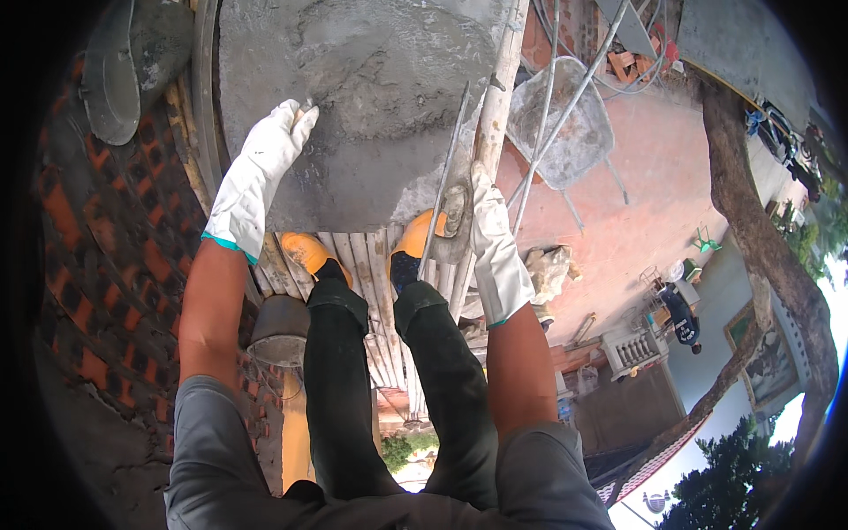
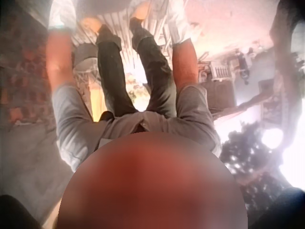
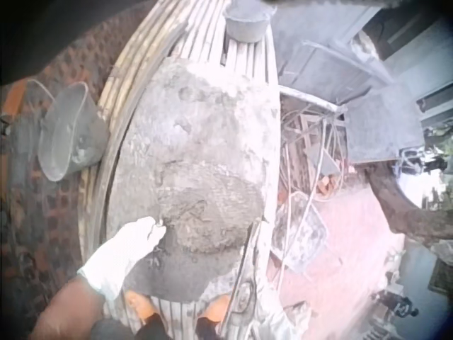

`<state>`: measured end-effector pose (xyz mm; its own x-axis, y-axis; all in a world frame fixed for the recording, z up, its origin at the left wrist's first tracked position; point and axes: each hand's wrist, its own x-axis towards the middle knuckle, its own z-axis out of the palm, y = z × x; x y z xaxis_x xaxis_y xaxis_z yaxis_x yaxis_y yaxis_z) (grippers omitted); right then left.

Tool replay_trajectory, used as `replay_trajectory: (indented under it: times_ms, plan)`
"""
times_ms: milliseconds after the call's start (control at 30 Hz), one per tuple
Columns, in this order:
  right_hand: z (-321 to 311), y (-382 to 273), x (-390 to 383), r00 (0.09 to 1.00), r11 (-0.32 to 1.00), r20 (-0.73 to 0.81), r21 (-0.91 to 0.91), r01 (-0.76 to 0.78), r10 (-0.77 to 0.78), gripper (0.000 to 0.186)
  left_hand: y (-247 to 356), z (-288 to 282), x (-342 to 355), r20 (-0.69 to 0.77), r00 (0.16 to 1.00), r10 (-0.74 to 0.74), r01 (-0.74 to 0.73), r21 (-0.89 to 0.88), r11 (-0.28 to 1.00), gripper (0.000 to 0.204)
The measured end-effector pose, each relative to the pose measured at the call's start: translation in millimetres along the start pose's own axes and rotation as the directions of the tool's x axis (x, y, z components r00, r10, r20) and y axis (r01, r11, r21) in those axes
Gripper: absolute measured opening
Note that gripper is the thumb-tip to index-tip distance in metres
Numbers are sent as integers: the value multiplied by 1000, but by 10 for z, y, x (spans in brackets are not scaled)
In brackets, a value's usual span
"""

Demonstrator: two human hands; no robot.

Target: The person applies wet cement to a brick wall using a trowel and a hawk, then smooths the surface with a float. The person repeatedly scoops cement, spreads it along the wall, and levels the layer while standing on bamboo scaffolding.

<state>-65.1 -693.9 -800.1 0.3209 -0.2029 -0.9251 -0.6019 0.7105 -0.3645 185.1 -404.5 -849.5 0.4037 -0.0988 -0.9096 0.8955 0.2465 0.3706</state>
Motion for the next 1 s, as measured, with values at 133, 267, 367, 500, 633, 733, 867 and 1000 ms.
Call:
replay_trajectory:
  times_ms: [133, 267, 367, 500, 633, 733, 867, 1000]
  plan:
    - [279, -226, 196, 990, 990, -47, 38, 134, -132, 43, 299, -399, -21, 378, 790, 482, -418, 908, -28, 30]
    - [730, -112, 253, 952, 969, -182, -58, 239, -246, 47, 399, -487, 144, -126, 908, 399, -118, 837, 535, 44]
    - [1050, 151, 281, 919, 892, -159, -346, 290, -360, 49, 12, -328, 261, 73, 856, 513, -234, 937, 257, 47]
    - [1089, 341, 125, 914, 887, 58, -225, 404, -401, 44, -343, -316, 45, 483, 794, 368, -435, 875, -210, 33]
    - [755, 317, -147, 942, 924, -91, -247, 293, -323, 42, -374, -758, -449, 280, 835, 473, -377, 918, 122, 30]
    - [448, 246, -147, 977, 995, -202, 57, 78, -65, 47, -447, -1021, -691, -249, 908, 337, -145, 567, 811, 34]
    - [536, 451, 110, 960, 949, -118, -219, 225, -254, 49, -935, -610, -876, -256, 966, -15, 151, 520, 840, 34]
    - [716, 660, 184, 974, 935, -82, -309, 175, -209, 52, -1009, 105, -739, 7, 993, -121, 85, 675, 733, 37]
